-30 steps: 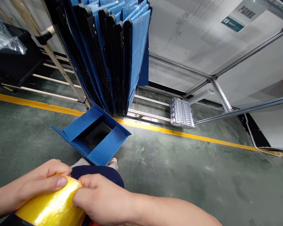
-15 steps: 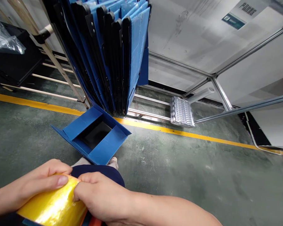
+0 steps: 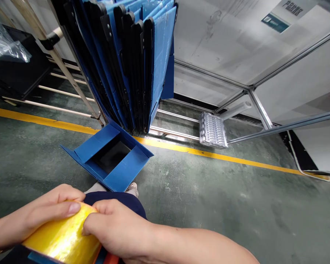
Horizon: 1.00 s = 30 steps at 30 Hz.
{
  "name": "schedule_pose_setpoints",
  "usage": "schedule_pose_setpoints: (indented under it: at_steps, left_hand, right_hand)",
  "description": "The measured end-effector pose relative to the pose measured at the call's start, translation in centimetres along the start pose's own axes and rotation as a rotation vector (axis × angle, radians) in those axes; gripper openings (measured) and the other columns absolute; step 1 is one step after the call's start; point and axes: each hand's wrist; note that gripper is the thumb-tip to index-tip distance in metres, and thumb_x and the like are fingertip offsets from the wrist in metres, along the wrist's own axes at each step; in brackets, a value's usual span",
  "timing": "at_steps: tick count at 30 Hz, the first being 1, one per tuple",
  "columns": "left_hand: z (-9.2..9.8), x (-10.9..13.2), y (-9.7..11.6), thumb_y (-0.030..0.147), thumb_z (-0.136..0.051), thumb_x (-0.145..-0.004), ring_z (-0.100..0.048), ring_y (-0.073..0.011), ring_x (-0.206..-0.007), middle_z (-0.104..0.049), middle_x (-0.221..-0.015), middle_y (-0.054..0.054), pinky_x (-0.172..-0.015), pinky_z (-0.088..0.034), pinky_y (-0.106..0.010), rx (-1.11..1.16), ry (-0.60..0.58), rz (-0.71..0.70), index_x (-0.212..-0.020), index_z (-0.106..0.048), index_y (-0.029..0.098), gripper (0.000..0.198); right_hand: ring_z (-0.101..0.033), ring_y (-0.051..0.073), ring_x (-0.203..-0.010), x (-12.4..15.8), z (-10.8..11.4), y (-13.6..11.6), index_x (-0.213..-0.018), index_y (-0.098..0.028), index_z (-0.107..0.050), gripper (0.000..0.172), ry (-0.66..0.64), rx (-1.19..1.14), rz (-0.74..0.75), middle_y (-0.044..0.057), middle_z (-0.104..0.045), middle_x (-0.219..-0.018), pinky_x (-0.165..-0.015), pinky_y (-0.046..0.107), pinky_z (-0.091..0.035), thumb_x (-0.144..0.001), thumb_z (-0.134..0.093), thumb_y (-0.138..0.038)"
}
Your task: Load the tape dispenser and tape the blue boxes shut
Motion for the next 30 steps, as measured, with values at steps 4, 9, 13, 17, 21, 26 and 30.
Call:
schedule_pose_setpoints:
  at_steps: [4,9,13,17,21,26,30]
  left_hand:
    - [0.0,0.0,0.2,0.053,-0.042,-0.065,-0.024,-0.0075,-0.047,-0.024,-0.051,0.004,-0.041,-0.018,-0.02,-0.024,0.002,-0.005,-0.05,-0.027,0.017,0.042]
    - [0.0,-0.1,0.0,0.05,-0.044,-0.065,-0.026,-0.0075,-0.047,-0.026,-0.05,0.004,-0.041,-0.019,-0.019,-0.023,0.011,-0.013,-0.051,-0.029,0.016,0.04]
    - [0.1,0.0,-0.4,0.048,-0.043,-0.066,-0.027,-0.0075,-0.047,-0.027,-0.051,0.004,-0.041,-0.02,-0.019,-0.034,0.019,-0.04,-0.05,-0.031,0.016,0.038]
    - [0.0,0.0,-0.6,0.047,-0.045,-0.067,-0.027,-0.007,-0.045,-0.026,-0.049,0.004,-0.039,-0.019,-0.018,0.014,0.005,-0.025,-0.051,-0.033,0.016,0.037]
    - [-0.1,-0.1,-0.7,0.049,-0.046,-0.065,-0.028,-0.0069,-0.044,-0.027,-0.049,0.004,-0.039,-0.019,-0.018,0.045,0.007,-0.009,-0.051,-0.032,0.016,0.039]
    - [-0.3,-0.1,-0.7,0.049,-0.047,-0.062,-0.029,-0.0085,-0.046,-0.029,-0.049,0.004,-0.041,-0.023,-0.019,0.09,0.049,0.026,-0.051,-0.034,0.016,0.037]
    - [-0.4,0.0,-0.4,0.052,-0.047,-0.058,-0.034,-0.0109,-0.05,-0.036,-0.051,0.002,-0.044,-0.028,-0.02,0.095,0.097,0.073,-0.05,-0.037,0.017,0.037]
  right_hand:
    - [-0.027,0.005,-0.046,0.0,0.0,-0.1,-0.055,-0.016,-0.039,0.004,-0.018,0.025,0.004,-0.006,-0.032,-0.05,-0.046,0.02,-0.019,-0.051,-0.039,-0.018]
    - [-0.027,0.005,-0.044,0.1,0.0,0.2,-0.056,-0.016,-0.04,0.011,0.038,0.027,-0.021,-0.006,-0.033,-0.049,-0.044,0.019,-0.019,-0.047,-0.035,-0.014]
    - [-0.031,0.006,-0.05,0.0,0.3,0.4,-0.053,-0.014,-0.043,0.009,0.003,-0.076,0.018,-0.004,-0.035,-0.051,-0.051,0.02,-0.026,-0.045,-0.039,-0.013]
    - [-0.031,0.007,-0.053,-0.1,0.2,0.4,-0.052,-0.015,-0.041,0.005,0.013,-0.08,0.026,-0.004,-0.033,-0.053,-0.055,0.022,-0.028,-0.048,-0.043,-0.017]
    - [-0.029,0.006,-0.047,-0.3,-0.1,0.7,-0.056,-0.015,-0.042,0.013,0.037,-0.042,0.013,-0.005,-0.034,-0.05,-0.048,0.021,-0.022,-0.046,-0.035,-0.013]
    - [-0.039,0.007,-0.056,0.5,1.2,0.6,-0.071,-0.013,-0.048,0.02,-0.041,0.138,0.125,-0.002,-0.044,-0.062,-0.054,0.021,-0.031,-0.053,-0.04,-0.009]
    - [-0.042,0.014,-0.087,1.6,3.0,0.3,-0.1,-0.015,-0.046,0.031,0.136,0.868,0.809,0.007,-0.049,-0.096,-0.077,0.03,-0.034,-0.069,-0.051,-0.016]
Point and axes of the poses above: each hand's wrist, its own x-axis away from the middle knuckle, its own z-axis out of the back of the hand, y = z × x
